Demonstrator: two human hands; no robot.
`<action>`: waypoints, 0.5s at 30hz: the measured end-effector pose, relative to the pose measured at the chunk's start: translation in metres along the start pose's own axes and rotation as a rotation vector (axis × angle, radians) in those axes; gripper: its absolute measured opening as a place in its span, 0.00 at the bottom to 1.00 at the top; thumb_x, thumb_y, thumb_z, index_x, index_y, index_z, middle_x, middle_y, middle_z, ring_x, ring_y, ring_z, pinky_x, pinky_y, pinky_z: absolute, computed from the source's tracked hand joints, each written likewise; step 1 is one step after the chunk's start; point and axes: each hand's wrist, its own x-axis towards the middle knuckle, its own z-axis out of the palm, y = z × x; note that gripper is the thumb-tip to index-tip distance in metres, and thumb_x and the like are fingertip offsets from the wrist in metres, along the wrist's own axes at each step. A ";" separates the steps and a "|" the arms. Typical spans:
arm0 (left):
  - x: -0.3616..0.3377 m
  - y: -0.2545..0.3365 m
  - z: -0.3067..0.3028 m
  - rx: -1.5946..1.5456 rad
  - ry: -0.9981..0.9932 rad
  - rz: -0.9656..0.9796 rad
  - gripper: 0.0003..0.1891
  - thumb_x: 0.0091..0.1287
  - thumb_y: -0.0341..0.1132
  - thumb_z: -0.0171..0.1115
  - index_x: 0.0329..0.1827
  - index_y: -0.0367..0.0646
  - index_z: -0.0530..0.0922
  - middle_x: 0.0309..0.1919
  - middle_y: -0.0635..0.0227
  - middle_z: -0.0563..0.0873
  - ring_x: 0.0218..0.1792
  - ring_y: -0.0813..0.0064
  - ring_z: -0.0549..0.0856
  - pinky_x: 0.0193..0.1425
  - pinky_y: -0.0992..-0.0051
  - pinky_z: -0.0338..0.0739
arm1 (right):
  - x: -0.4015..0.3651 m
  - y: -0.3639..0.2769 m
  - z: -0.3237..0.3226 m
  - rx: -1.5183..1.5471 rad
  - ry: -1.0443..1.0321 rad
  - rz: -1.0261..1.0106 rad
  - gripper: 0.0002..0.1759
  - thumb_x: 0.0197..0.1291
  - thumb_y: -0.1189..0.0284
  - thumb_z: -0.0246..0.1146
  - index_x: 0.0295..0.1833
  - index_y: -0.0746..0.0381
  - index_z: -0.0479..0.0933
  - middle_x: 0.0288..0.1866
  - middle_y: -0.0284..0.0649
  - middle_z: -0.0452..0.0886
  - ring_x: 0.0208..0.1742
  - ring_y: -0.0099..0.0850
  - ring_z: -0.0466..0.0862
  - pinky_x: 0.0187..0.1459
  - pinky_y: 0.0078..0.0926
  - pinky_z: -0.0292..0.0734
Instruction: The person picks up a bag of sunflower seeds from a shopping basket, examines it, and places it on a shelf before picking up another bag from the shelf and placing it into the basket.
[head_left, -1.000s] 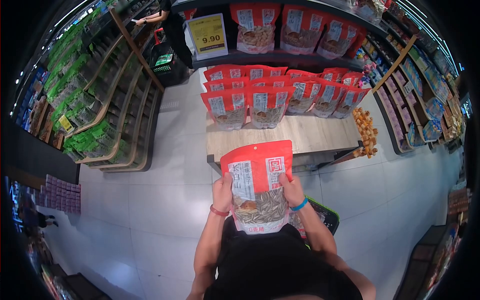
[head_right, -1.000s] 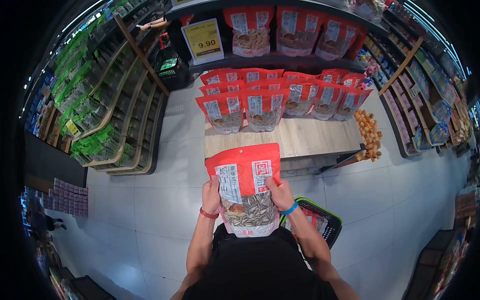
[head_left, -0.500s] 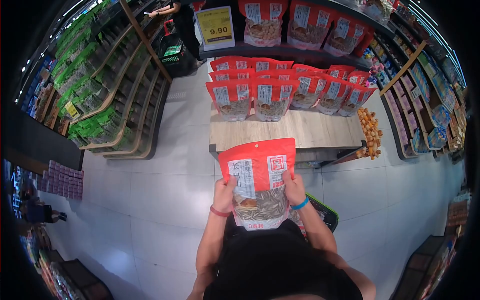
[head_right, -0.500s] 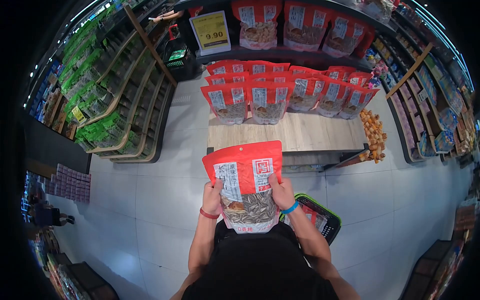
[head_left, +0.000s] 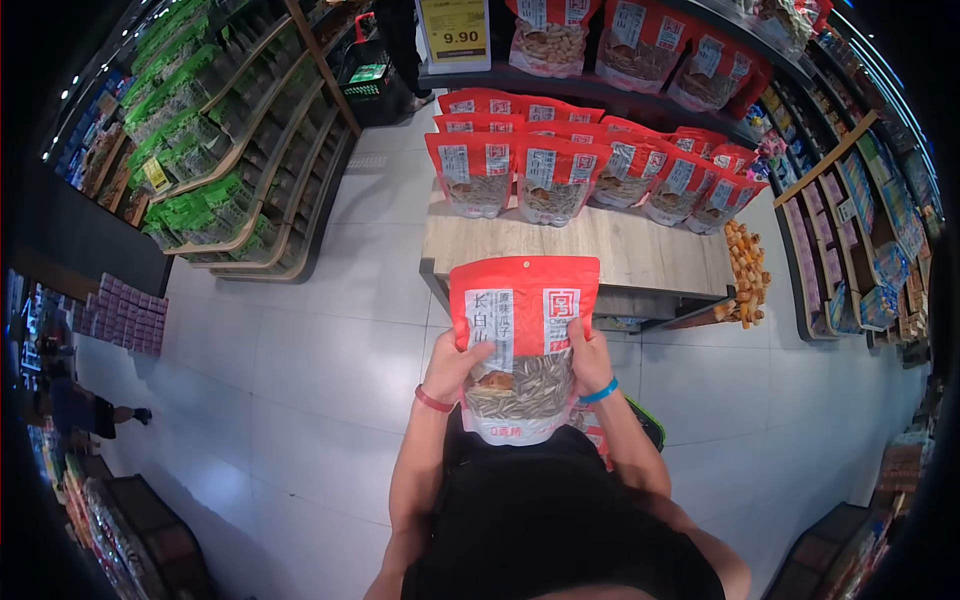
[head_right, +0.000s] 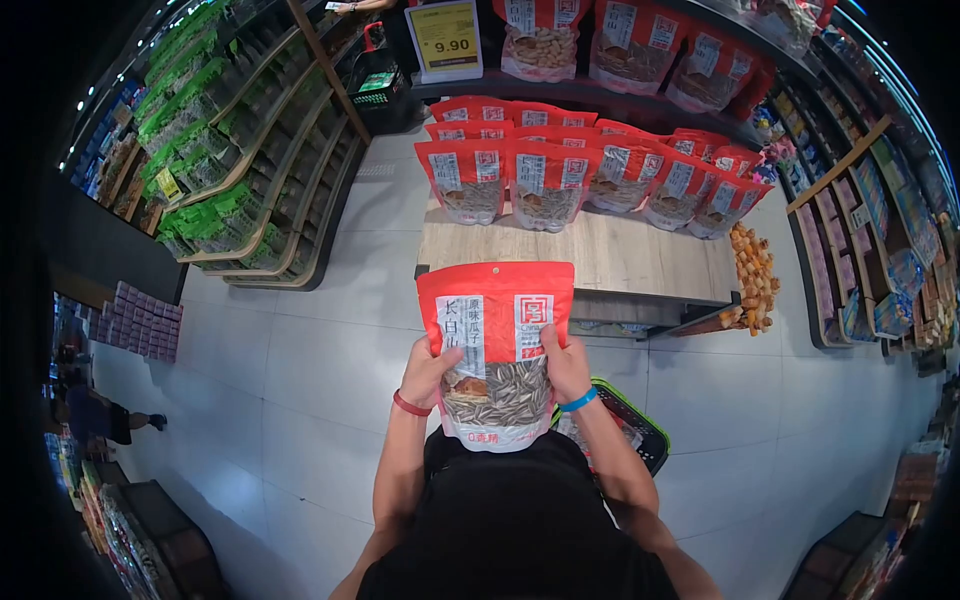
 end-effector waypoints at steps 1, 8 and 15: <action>-0.004 0.001 0.003 0.091 -0.036 0.020 0.16 0.66 0.23 0.61 0.56 0.32 0.74 0.49 0.64 0.84 0.47 0.77 0.83 0.53 0.74 0.78 | -0.002 0.001 -0.001 0.053 -0.013 0.030 0.22 0.68 0.57 0.61 0.48 0.68 0.80 0.42 0.36 0.84 0.42 0.21 0.81 0.44 0.23 0.77; -0.021 -0.010 0.005 -0.032 -0.056 -0.019 0.20 0.64 0.21 0.62 0.60 0.32 0.72 0.52 0.63 0.83 0.51 0.75 0.83 0.56 0.73 0.77 | -0.016 -0.010 -0.008 -0.006 -0.255 -0.025 0.22 0.57 0.71 0.71 0.55 0.68 0.77 0.50 0.36 0.83 0.48 0.24 0.81 0.52 0.28 0.76; -0.026 -0.004 0.015 -0.054 -0.114 0.052 0.20 0.64 0.22 0.62 0.60 0.31 0.72 0.52 0.63 0.83 0.52 0.74 0.82 0.58 0.72 0.76 | -0.015 -0.022 -0.009 0.093 -0.320 -0.047 0.21 0.57 0.73 0.70 0.56 0.67 0.76 0.50 0.37 0.83 0.49 0.24 0.80 0.53 0.29 0.76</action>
